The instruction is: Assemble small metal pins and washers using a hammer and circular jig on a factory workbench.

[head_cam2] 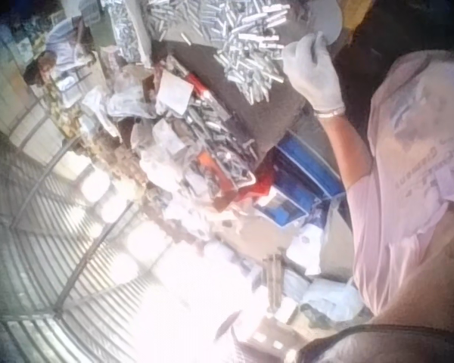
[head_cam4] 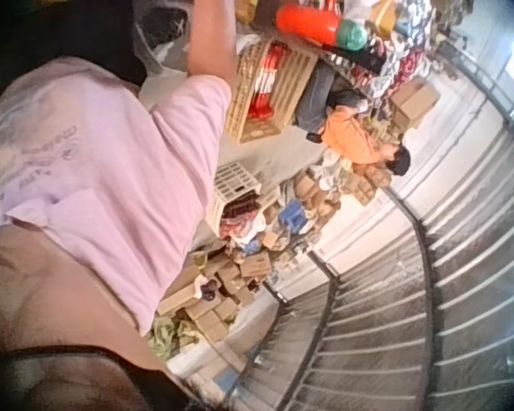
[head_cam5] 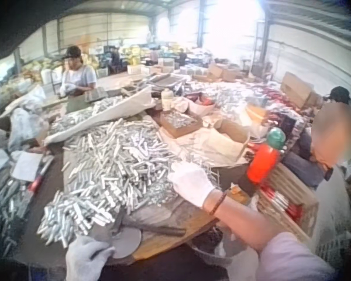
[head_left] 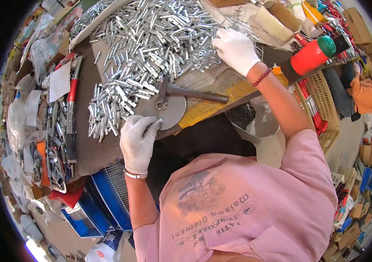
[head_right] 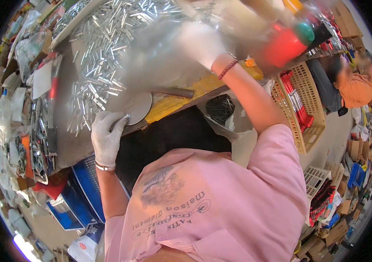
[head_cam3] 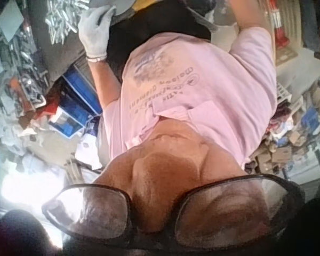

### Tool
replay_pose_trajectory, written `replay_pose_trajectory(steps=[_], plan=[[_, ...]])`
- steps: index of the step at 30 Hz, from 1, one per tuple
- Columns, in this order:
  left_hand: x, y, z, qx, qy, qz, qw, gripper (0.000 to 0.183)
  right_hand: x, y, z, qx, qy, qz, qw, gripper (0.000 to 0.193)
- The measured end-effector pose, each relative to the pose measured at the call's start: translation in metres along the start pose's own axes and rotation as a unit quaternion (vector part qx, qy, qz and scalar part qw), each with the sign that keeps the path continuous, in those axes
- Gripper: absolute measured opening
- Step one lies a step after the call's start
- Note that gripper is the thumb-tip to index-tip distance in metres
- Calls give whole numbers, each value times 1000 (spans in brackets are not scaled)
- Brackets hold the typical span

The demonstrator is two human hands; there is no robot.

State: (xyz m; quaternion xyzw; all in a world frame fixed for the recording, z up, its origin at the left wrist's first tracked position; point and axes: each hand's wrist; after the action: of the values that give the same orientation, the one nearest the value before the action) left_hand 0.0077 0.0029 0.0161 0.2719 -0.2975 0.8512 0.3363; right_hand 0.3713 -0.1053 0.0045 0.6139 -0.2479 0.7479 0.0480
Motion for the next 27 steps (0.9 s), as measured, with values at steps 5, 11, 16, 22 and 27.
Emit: replay_pose_trajectory(steps=[5, 11, 16, 22, 27], plan=[[0, -1, -6, -17, -14, 0, 1000, 10, 16, 16, -23, 17, -274, 112, 955, 10], [-9, -2, -15, 21, 78, 7, 997, 8, 53, 61, -122, -73, -718, -152, 675, 18], [-11, 5, -20, 19, 78, 32, 996, 9, 51, 74, -135, 22, -516, -103, 850, 9], [-8, 2, -19, -17, 24, 26, 999, 10, 42, 78, -137, 140, -232, 5, 962, 5], [-7, 3, -22, -9, 49, 19, 999, 11, 38, 75, -138, 167, -209, 38, 963, 6]])
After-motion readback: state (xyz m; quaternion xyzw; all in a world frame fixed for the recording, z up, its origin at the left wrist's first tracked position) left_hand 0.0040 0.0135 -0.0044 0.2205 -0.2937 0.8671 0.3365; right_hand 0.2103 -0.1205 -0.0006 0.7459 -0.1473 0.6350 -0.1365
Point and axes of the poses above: each hand's wrist, its own y-axis away from the middle knuckle, its own x-axis out of the back of the hand, z = x × y, and after that the axes turned 3 degrees about y, right-handed
